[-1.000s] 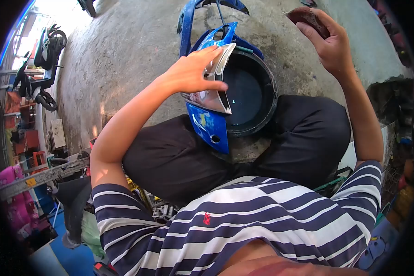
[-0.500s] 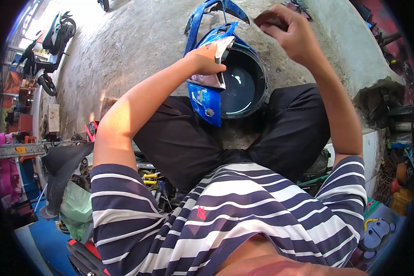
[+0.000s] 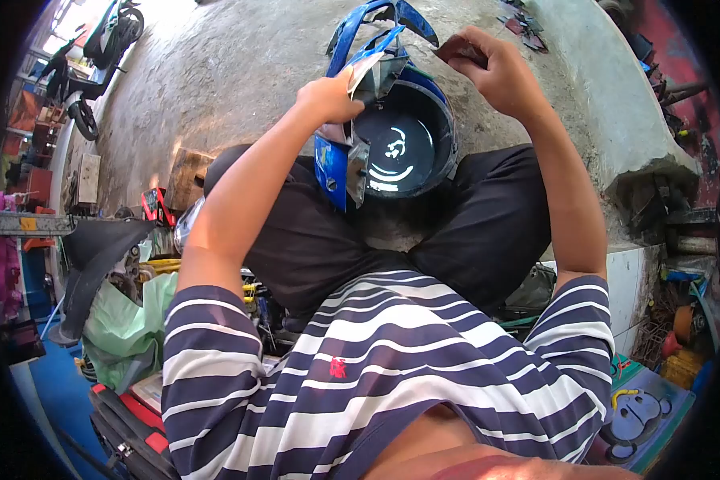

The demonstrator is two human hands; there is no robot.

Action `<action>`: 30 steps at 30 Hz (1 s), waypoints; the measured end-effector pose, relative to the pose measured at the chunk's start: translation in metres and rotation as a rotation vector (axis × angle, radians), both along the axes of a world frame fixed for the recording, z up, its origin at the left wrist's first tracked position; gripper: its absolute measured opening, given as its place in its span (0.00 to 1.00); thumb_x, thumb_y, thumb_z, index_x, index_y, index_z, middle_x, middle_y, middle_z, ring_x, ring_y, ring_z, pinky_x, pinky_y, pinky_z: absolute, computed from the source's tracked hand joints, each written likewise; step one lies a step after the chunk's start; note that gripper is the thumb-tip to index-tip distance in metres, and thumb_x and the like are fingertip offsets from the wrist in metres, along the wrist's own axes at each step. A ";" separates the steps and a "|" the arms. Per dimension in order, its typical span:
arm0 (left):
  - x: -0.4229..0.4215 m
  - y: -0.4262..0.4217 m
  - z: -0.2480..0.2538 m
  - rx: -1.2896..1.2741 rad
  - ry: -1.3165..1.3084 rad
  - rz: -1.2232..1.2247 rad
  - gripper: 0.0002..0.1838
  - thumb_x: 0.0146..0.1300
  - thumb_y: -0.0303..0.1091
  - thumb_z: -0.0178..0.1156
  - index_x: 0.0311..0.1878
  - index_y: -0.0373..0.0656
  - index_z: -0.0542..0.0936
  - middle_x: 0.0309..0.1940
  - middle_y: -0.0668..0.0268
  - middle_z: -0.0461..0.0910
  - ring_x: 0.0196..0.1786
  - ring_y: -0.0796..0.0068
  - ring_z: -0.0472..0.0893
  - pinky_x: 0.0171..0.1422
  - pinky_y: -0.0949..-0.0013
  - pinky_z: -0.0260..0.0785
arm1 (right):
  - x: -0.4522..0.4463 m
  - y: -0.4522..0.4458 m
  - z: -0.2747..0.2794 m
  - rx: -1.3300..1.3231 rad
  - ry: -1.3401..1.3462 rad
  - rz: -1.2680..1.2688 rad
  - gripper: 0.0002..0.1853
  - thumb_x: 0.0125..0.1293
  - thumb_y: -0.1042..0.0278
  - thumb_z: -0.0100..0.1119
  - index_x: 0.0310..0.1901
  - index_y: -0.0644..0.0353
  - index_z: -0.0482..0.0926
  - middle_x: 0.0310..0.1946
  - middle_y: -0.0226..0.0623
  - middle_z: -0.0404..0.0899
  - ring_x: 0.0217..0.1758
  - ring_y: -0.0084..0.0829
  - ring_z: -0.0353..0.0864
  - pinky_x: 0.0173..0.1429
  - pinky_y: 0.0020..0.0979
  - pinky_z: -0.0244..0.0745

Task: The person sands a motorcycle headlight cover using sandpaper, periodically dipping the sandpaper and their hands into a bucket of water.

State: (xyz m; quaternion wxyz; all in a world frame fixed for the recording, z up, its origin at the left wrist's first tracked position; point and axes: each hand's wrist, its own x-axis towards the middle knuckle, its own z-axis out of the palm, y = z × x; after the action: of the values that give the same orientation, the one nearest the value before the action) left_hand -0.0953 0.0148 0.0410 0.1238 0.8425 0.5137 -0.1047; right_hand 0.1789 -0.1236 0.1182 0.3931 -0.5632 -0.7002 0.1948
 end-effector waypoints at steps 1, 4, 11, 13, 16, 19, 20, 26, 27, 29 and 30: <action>0.001 0.001 -0.009 0.023 -0.059 0.060 0.49 0.65 0.58 0.69 0.88 0.57 0.66 0.70 0.48 0.86 0.71 0.44 0.85 0.75 0.47 0.79 | 0.000 0.000 0.001 0.003 0.002 0.015 0.10 0.77 0.78 0.68 0.57 0.65 0.86 0.52 0.41 0.94 0.57 0.29 0.93 0.67 0.32 0.83; 0.003 -0.026 -0.030 0.092 -0.261 0.178 0.42 0.65 0.56 0.68 0.83 0.56 0.76 0.70 0.50 0.86 0.71 0.45 0.85 0.76 0.47 0.78 | 0.002 0.005 -0.004 0.028 0.027 0.049 0.10 0.79 0.77 0.68 0.57 0.65 0.85 0.52 0.41 0.94 0.57 0.28 0.92 0.68 0.32 0.82; 0.025 -0.073 -0.067 0.416 -0.591 0.131 0.25 0.60 0.44 0.73 0.61 0.51 0.92 0.57 0.56 0.93 0.58 0.48 0.92 0.65 0.50 0.83 | 0.013 0.009 -0.016 0.136 -0.042 0.029 0.13 0.73 0.79 0.67 0.57 0.65 0.87 0.51 0.50 0.95 0.55 0.42 0.96 0.65 0.38 0.87; 0.024 -0.077 -0.065 0.429 -0.609 0.106 0.23 0.59 0.44 0.73 0.58 0.50 0.93 0.54 0.56 0.94 0.56 0.49 0.92 0.63 0.50 0.84 | 0.013 0.008 -0.018 0.139 -0.017 0.063 0.13 0.73 0.79 0.66 0.57 0.64 0.88 0.51 0.50 0.95 0.55 0.42 0.96 0.64 0.37 0.87; 0.026 -0.088 -0.067 0.394 -0.677 0.103 0.23 0.58 0.44 0.75 0.57 0.50 0.94 0.51 0.56 0.94 0.53 0.50 0.93 0.62 0.52 0.84 | 0.021 0.005 -0.020 0.131 -0.007 0.078 0.13 0.73 0.80 0.65 0.57 0.64 0.87 0.50 0.49 0.95 0.55 0.42 0.96 0.64 0.37 0.86; 0.024 -0.095 -0.089 0.269 -0.824 0.152 0.23 0.59 0.44 0.76 0.58 0.49 0.94 0.50 0.54 0.95 0.52 0.53 0.94 0.59 0.55 0.84 | 0.020 -0.010 -0.018 0.060 -0.035 -0.001 0.11 0.74 0.80 0.65 0.55 0.65 0.87 0.49 0.48 0.95 0.55 0.42 0.96 0.64 0.37 0.86; 0.021 -0.091 -0.104 0.169 -0.917 0.189 0.23 0.59 0.44 0.77 0.57 0.49 0.94 0.49 0.54 0.95 0.51 0.53 0.94 0.59 0.56 0.84 | 0.018 -0.020 -0.016 0.075 -0.102 -0.023 0.10 0.74 0.79 0.66 0.54 0.64 0.87 0.49 0.48 0.95 0.54 0.44 0.96 0.62 0.37 0.86; 0.011 -0.091 -0.108 -0.171 -1.014 0.157 0.35 0.60 0.41 0.81 0.71 0.44 0.87 0.60 0.52 0.93 0.61 0.65 0.91 0.69 0.64 0.79 | -0.010 -0.081 -0.042 -0.015 0.109 -0.200 0.08 0.77 0.79 0.66 0.54 0.65 0.84 0.46 0.44 0.94 0.53 0.34 0.93 0.62 0.34 0.84; 0.009 -0.094 -0.107 -0.163 -0.957 0.178 0.36 0.59 0.42 0.82 0.72 0.43 0.87 0.61 0.51 0.92 0.62 0.63 0.91 0.70 0.62 0.79 | -0.015 -0.089 -0.049 -0.039 0.161 -0.234 0.07 0.78 0.79 0.65 0.54 0.66 0.83 0.46 0.42 0.93 0.53 0.29 0.92 0.63 0.32 0.83; 0.008 -0.094 -0.094 -0.138 -0.844 0.206 0.39 0.57 0.45 0.83 0.73 0.43 0.86 0.62 0.50 0.91 0.64 0.58 0.91 0.72 0.60 0.79 | -0.021 -0.100 -0.054 -0.063 0.136 -0.326 0.08 0.77 0.78 0.66 0.54 0.66 0.83 0.45 0.43 0.93 0.52 0.31 0.92 0.62 0.32 0.83; 0.009 -0.093 -0.089 -0.156 -0.758 0.221 0.40 0.56 0.46 0.81 0.72 0.42 0.86 0.62 0.47 0.91 0.64 0.52 0.91 0.74 0.56 0.79 | -0.024 -0.105 -0.056 -0.071 0.132 -0.351 0.08 0.77 0.77 0.67 0.54 0.65 0.84 0.46 0.44 0.94 0.52 0.34 0.94 0.61 0.34 0.83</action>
State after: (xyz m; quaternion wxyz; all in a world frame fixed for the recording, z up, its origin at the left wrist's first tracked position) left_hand -0.0868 -0.0779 -0.0475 0.3784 0.7493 0.5097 0.1886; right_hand 0.1552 -0.2284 0.0622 0.4460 -0.6763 -0.5565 0.1846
